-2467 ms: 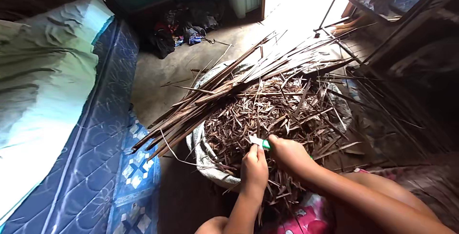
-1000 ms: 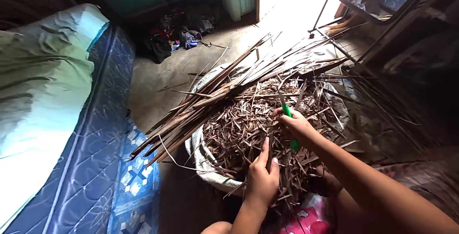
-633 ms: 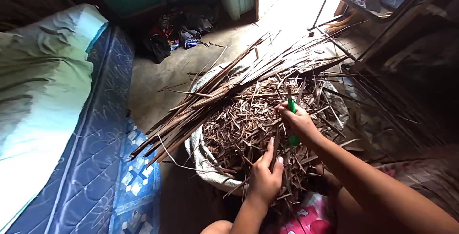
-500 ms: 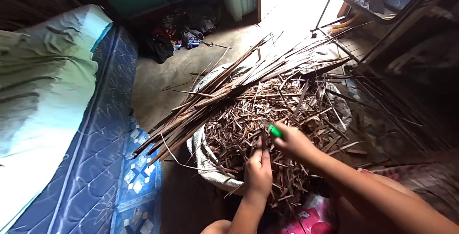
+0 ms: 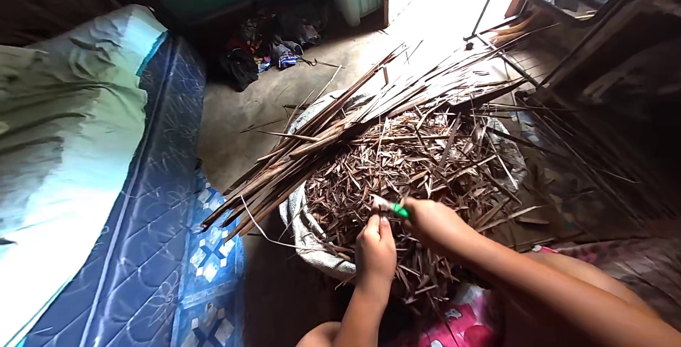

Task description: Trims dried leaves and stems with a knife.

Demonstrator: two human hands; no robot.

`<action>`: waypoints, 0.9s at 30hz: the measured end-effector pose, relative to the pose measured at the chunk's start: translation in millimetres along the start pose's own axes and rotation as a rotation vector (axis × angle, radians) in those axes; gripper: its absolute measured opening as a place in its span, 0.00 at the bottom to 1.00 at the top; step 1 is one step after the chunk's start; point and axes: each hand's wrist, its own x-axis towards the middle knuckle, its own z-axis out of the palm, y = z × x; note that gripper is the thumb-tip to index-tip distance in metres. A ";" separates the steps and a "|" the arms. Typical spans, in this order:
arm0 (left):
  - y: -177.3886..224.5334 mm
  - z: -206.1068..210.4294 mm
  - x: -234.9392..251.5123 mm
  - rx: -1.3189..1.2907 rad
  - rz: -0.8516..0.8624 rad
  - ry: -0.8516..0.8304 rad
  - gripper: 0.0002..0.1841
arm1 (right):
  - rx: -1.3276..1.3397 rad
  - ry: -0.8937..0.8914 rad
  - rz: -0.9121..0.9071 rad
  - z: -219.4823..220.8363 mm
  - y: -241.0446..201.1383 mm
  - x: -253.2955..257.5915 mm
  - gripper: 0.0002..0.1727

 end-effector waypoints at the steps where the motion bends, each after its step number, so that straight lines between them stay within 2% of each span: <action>1: 1.6 -1.8 1.1 0.032 -0.025 -0.002 0.18 | -0.008 -0.066 -0.019 5.4 -2.4 -4.9 0.17; 3: 6.3 -2.1 -0.9 0.081 -0.040 -0.013 0.19 | -0.066 -0.064 -0.024 12.7 -4.9 -5.9 0.17; 8: 11.6 9.8 -10.5 0.092 0.047 -0.063 0.25 | -0.118 0.241 0.091 0.5 5.0 25.0 0.16; 10: 10.2 11.9 -12.4 0.084 0.072 -0.060 0.25 | -0.079 0.295 0.139 -10.6 11.9 30.4 0.16; 12: 7.5 10.3 -11.9 0.088 0.090 -0.024 0.24 | -0.046 0.243 0.124 -14.2 12.6 22.0 0.17; 16: 6.1 5.5 -10.4 0.113 0.094 0.072 0.18 | -0.048 -0.033 0.039 4.2 -2.9 -2.0 0.19; 19: 6.1 9.8 -15.1 0.134 0.169 0.124 0.19 | -0.126 0.062 0.099 2.7 -3.3 4.8 0.18; 23: 7.7 17.5 -18.4 0.160 0.272 0.161 0.20 | -0.067 0.280 0.234 -27.1 21.0 32.7 0.19; 25: 6.6 16.4 -15.3 0.155 0.275 0.167 0.21 | 0.054 0.266 0.149 -35.2 27.7 31.7 0.19; 27: 3.9 15.8 -12.6 0.142 0.293 0.170 0.21 | 0.234 0.234 -0.034 -24.6 30.0 30.3 0.18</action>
